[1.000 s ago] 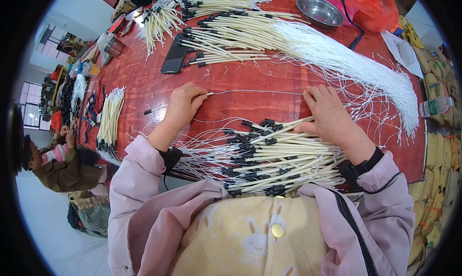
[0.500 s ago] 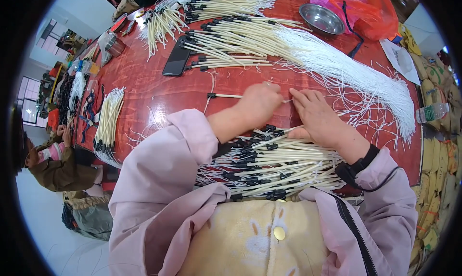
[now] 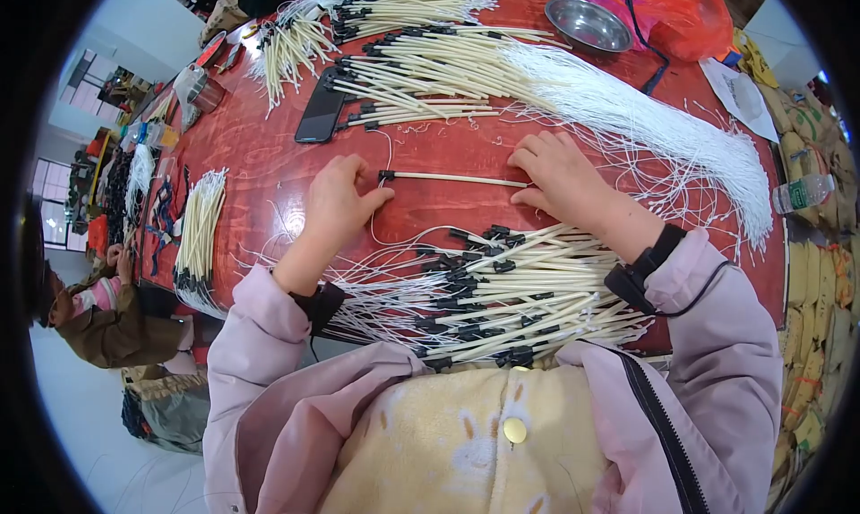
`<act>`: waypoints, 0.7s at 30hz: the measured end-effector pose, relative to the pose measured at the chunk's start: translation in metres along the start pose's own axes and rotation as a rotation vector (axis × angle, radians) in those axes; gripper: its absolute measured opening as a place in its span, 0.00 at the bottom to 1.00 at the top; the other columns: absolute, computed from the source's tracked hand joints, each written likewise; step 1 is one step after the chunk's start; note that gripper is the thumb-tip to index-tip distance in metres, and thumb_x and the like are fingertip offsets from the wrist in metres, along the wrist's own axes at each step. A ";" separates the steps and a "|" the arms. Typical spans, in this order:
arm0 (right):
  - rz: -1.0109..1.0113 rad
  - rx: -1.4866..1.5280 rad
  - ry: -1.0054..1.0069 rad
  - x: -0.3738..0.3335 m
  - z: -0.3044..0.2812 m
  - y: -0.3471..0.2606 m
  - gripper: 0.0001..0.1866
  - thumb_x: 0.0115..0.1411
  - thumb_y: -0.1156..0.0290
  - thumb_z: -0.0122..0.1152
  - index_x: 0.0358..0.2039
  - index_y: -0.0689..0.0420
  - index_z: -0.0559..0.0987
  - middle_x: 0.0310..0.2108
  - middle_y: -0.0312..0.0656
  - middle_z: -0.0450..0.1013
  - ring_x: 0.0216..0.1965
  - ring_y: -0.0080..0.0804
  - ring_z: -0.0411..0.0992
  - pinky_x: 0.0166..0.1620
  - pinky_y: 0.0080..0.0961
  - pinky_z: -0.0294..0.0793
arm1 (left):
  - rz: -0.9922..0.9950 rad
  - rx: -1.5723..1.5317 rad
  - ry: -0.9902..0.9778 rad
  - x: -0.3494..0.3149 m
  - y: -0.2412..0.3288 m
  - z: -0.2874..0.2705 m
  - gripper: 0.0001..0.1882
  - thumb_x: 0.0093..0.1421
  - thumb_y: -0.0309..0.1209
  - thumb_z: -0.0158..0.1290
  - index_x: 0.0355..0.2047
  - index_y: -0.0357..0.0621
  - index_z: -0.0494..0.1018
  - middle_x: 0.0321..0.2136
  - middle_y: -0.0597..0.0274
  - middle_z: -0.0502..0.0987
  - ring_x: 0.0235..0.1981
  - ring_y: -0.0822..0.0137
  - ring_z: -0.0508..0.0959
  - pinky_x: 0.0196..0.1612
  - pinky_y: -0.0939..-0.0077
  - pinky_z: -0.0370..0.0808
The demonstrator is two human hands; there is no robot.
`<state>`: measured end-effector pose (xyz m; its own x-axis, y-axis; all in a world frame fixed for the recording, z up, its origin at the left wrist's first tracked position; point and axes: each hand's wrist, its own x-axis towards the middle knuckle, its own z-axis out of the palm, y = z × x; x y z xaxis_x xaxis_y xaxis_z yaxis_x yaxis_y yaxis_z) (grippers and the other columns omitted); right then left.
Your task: Sorting and aligning thin wooden sticks into bundles on a workbench.
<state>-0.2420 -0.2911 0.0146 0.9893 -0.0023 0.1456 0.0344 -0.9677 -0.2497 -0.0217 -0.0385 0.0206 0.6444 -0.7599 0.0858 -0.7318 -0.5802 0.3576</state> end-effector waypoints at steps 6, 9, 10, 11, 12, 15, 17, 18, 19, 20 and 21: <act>-0.051 -0.049 0.032 0.013 0.011 -0.010 0.11 0.53 0.71 0.69 0.35 0.57 0.78 0.37 0.41 0.72 0.44 0.40 0.69 0.51 0.38 0.65 | -0.089 -0.243 -0.028 0.005 -0.020 0.029 0.11 0.56 0.31 0.64 0.32 0.36 0.76 0.25 0.50 0.79 0.26 0.54 0.80 0.31 0.63 0.74; -0.074 -0.067 0.064 0.013 0.016 -0.013 0.07 0.52 0.73 0.68 0.30 0.57 0.77 0.33 0.40 0.71 0.42 0.40 0.70 0.50 0.37 0.65 | -0.059 -0.272 -0.035 0.002 -0.028 0.025 0.10 0.58 0.30 0.63 0.30 0.36 0.75 0.22 0.49 0.78 0.23 0.54 0.79 0.29 0.63 0.73; -0.086 -0.065 0.079 0.013 0.015 -0.012 0.07 0.52 0.74 0.68 0.29 0.57 0.77 0.32 0.40 0.71 0.41 0.40 0.70 0.49 0.37 0.65 | -0.005 -0.259 0.026 0.000 -0.036 0.025 0.10 0.58 0.30 0.62 0.30 0.36 0.74 0.22 0.50 0.78 0.23 0.55 0.79 0.29 0.63 0.73; -0.100 -0.061 0.094 0.014 0.015 -0.011 0.07 0.51 0.75 0.67 0.28 0.57 0.76 0.31 0.40 0.71 0.40 0.40 0.70 0.48 0.37 0.65 | 0.048 -0.245 0.087 -0.002 -0.046 0.024 0.10 0.59 0.29 0.61 0.30 0.35 0.74 0.22 0.50 0.78 0.22 0.56 0.79 0.28 0.63 0.72; -0.103 -0.060 0.109 0.012 0.014 -0.008 0.07 0.50 0.75 0.67 0.27 0.57 0.76 0.30 0.40 0.70 0.39 0.40 0.70 0.48 0.37 0.65 | 0.110 -0.234 0.143 -0.001 -0.047 0.020 0.10 0.59 0.29 0.61 0.29 0.35 0.73 0.22 0.50 0.77 0.22 0.57 0.78 0.28 0.64 0.72; -0.116 -0.059 0.145 0.004 -0.001 0.001 0.08 0.48 0.76 0.67 0.26 0.57 0.75 0.28 0.40 0.70 0.38 0.41 0.70 0.47 0.36 0.64 | 0.014 -0.185 0.190 -0.017 -0.060 -0.013 0.09 0.62 0.28 0.57 0.30 0.36 0.71 0.19 0.53 0.74 0.21 0.63 0.76 0.26 0.65 0.71; -0.100 -0.057 0.153 -0.009 -0.016 0.003 0.08 0.47 0.76 0.67 0.25 0.57 0.74 0.28 0.39 0.70 0.37 0.41 0.69 0.46 0.36 0.64 | 0.015 -0.073 0.266 -0.039 -0.080 -0.049 0.07 0.63 0.27 0.55 0.31 0.37 0.70 0.19 0.56 0.73 0.19 0.65 0.73 0.25 0.67 0.69; -0.092 -0.040 0.155 -0.015 -0.030 0.000 0.09 0.46 0.77 0.67 0.25 0.56 0.74 0.27 0.39 0.69 0.37 0.40 0.69 0.46 0.36 0.64 | -0.090 -0.040 0.243 -0.050 -0.119 -0.057 0.06 0.63 0.27 0.55 0.32 0.37 0.71 0.20 0.58 0.72 0.21 0.66 0.72 0.26 0.67 0.69; -0.090 -0.022 0.162 -0.019 -0.047 -0.005 0.09 0.45 0.77 0.67 0.24 0.56 0.73 0.27 0.38 0.69 0.37 0.39 0.69 0.45 0.36 0.64 | -0.079 -0.023 0.299 -0.071 -0.134 -0.076 0.05 0.64 0.27 0.55 0.34 0.38 0.72 0.21 0.58 0.71 0.23 0.65 0.72 0.28 0.68 0.69; -0.079 -0.013 0.167 -0.026 -0.064 -0.006 0.09 0.45 0.77 0.67 0.24 0.56 0.73 0.27 0.38 0.69 0.36 0.39 0.69 0.45 0.36 0.63 | -0.121 -0.012 0.337 -0.087 -0.144 -0.089 0.05 0.62 0.27 0.55 0.35 0.38 0.72 0.22 0.58 0.71 0.24 0.65 0.71 0.30 0.67 0.70; -0.064 -0.019 0.168 -0.037 -0.078 -0.007 0.09 0.45 0.77 0.67 0.24 0.56 0.73 0.27 0.38 0.69 0.36 0.39 0.69 0.45 0.36 0.63 | -0.143 0.034 0.359 -0.107 -0.157 -0.102 0.06 0.61 0.27 0.56 0.36 0.38 0.72 0.22 0.57 0.71 0.25 0.64 0.71 0.31 0.67 0.71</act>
<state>-0.2897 -0.3039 0.0853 0.9477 0.0191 0.3185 0.0925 -0.9717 -0.2172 0.0469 0.1633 0.0503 0.7731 -0.5229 0.3591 -0.6316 -0.6870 0.3594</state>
